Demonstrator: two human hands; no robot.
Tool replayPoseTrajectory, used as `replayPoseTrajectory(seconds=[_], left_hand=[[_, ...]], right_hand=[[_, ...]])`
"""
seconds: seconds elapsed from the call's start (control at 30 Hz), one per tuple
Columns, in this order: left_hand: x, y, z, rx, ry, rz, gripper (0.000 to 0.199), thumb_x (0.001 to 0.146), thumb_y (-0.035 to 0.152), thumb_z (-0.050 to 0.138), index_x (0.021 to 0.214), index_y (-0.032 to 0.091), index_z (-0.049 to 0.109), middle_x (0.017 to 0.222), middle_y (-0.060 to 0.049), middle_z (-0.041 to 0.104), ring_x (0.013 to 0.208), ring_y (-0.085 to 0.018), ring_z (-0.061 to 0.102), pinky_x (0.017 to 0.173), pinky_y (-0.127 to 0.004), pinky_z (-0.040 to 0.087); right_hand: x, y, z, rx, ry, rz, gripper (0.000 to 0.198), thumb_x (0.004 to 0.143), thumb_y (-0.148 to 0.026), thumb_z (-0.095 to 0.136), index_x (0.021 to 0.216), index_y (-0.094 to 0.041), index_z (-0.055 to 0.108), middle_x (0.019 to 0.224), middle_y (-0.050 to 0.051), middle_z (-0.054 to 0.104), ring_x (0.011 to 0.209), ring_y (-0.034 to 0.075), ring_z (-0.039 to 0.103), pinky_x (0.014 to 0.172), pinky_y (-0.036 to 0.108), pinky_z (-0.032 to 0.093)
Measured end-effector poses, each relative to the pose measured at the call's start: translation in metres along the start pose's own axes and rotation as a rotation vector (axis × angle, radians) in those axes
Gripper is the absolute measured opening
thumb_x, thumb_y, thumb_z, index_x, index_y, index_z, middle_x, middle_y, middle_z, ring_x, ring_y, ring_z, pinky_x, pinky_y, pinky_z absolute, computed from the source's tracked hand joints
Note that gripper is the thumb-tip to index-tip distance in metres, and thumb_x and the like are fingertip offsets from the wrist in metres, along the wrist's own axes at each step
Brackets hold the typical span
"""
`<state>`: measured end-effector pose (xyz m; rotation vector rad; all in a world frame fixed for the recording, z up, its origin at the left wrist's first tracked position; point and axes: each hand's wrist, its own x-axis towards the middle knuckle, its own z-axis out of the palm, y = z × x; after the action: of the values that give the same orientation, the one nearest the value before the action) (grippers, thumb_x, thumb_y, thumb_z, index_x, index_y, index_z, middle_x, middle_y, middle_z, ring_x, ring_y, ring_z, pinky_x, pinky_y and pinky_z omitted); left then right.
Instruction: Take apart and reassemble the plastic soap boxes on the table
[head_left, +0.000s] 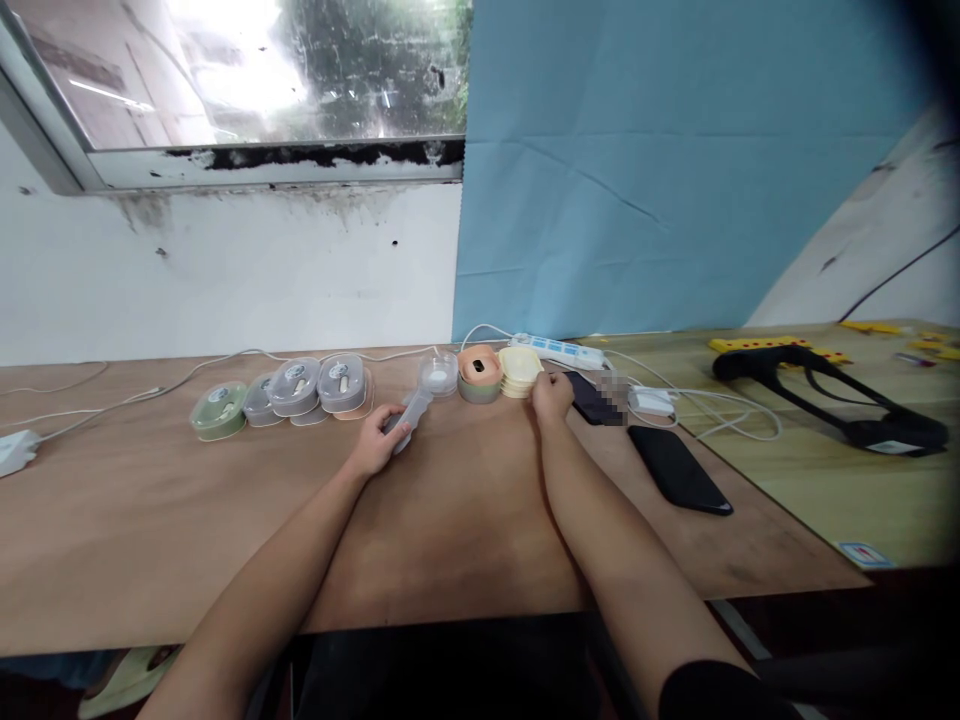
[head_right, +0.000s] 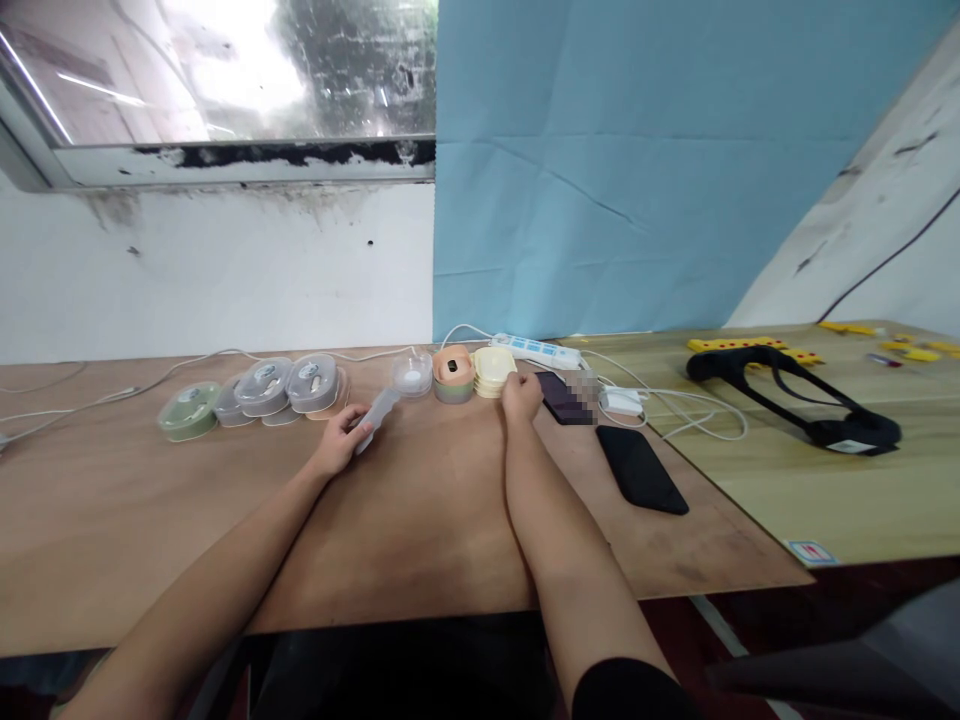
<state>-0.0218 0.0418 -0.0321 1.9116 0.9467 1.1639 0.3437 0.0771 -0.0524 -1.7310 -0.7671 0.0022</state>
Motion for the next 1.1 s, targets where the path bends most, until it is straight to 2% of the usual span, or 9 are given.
replayPoseTrajectory(seconds=[0.27,0.47,0.6,0.67,0.73,0.87,0.93,1.03,1.1], left_hand=[[0.001,-0.001,0.002,-0.008,-0.008,0.003,0.037,0.078,0.044,0.06,0.1,0.014,0.062,0.102,-0.009,0.065,0.096,-0.025,0.06,0.085,-0.035,0.046],[0.001,0.0,0.002,-0.006,-0.004,0.022,0.034,0.079,0.043,0.058,0.099,0.015,0.063,0.1,-0.008,0.065,0.094,-0.023,0.059,0.085,-0.035,0.045],[0.002,0.002,0.001,-0.032,0.042,0.037,0.032,0.082,0.042,0.055,0.098,0.016,0.063,0.097,-0.007,0.064,0.093,-0.022,0.058,0.086,-0.034,0.044],[0.003,0.002,0.002,-0.082,0.095,0.033,0.032,0.082,0.043,0.053,0.098,0.016,0.063,0.098,-0.006,0.064,0.094,-0.021,0.057,0.087,-0.033,0.043],[0.004,0.002,0.005,-0.174,0.145,-0.009,0.034,0.081,0.044,0.053,0.097,0.016,0.063,0.097,-0.006,0.065,0.093,-0.021,0.058,0.086,-0.033,0.044],[0.006,0.003,0.019,-0.504,0.2,-0.21,0.04,0.079,0.049,0.051,0.093,0.013,0.062,0.085,-0.007,0.067,0.081,-0.022,0.062,0.074,-0.035,0.049],[0.006,0.005,0.026,-0.642,0.264,-0.252,0.041,0.079,0.05,0.049,0.093,0.013,0.061,0.082,-0.006,0.067,0.078,-0.021,0.063,0.074,-0.034,0.05],[0.005,0.006,0.03,-0.717,0.342,-0.169,0.037,0.079,0.047,0.048,0.097,0.016,0.059,0.088,-0.003,0.067,0.085,-0.019,0.063,0.082,-0.033,0.049],[0.005,0.005,0.029,-0.699,0.35,-0.084,0.036,0.08,0.046,0.048,0.103,0.019,0.057,0.096,-0.003,0.066,0.092,-0.019,0.062,0.088,-0.033,0.047]], right_hand=[[0.005,0.003,0.003,-0.052,0.096,0.097,0.026,0.068,-0.031,0.048,0.081,-0.015,0.064,0.08,0.01,0.066,0.075,0.024,0.057,0.075,0.035,0.043],[0.003,-0.003,-0.001,-0.052,0.089,0.07,0.031,0.072,-0.033,0.046,0.086,-0.014,0.066,0.088,0.011,0.068,0.081,0.025,0.059,0.079,0.036,0.043],[-0.008,-0.02,-0.009,-0.055,0.198,-0.024,0.039,0.079,-0.039,0.044,0.103,-0.013,0.061,0.083,0.009,0.067,0.078,0.024,0.059,0.078,0.035,0.042],[-0.019,-0.031,-0.01,-0.049,0.193,-0.149,0.04,0.082,-0.041,0.042,0.107,-0.014,0.059,0.074,0.006,0.065,0.072,0.022,0.059,0.074,0.033,0.042],[-0.034,-0.043,-0.007,-0.035,0.104,-0.331,0.04,0.084,-0.043,0.042,0.108,-0.014,0.058,0.07,0.004,0.063,0.067,0.02,0.058,0.07,0.03,0.043],[-0.082,-0.069,0.008,0.022,-0.232,-0.814,0.044,0.084,-0.051,0.044,0.105,-0.016,0.06,0.069,0.003,0.063,0.066,0.017,0.058,0.069,0.029,0.044],[-0.111,-0.083,0.017,0.057,-0.419,-1.099,0.049,0.079,-0.059,0.051,0.102,-0.017,0.062,0.072,0.004,0.063,0.067,0.017,0.058,0.068,0.029,0.045],[-0.15,-0.101,0.026,0.111,-0.522,-1.409,0.047,0.078,-0.061,0.054,0.098,-0.019,0.062,0.086,0.008,0.064,0.077,0.019,0.059,0.067,0.03,0.045],[-0.165,-0.108,0.027,0.116,-0.518,-1.524,0.034,0.084,-0.051,0.052,0.094,-0.019,0.061,0.085,0.007,0.064,0.073,0.017,0.058,0.063,0.028,0.043]])
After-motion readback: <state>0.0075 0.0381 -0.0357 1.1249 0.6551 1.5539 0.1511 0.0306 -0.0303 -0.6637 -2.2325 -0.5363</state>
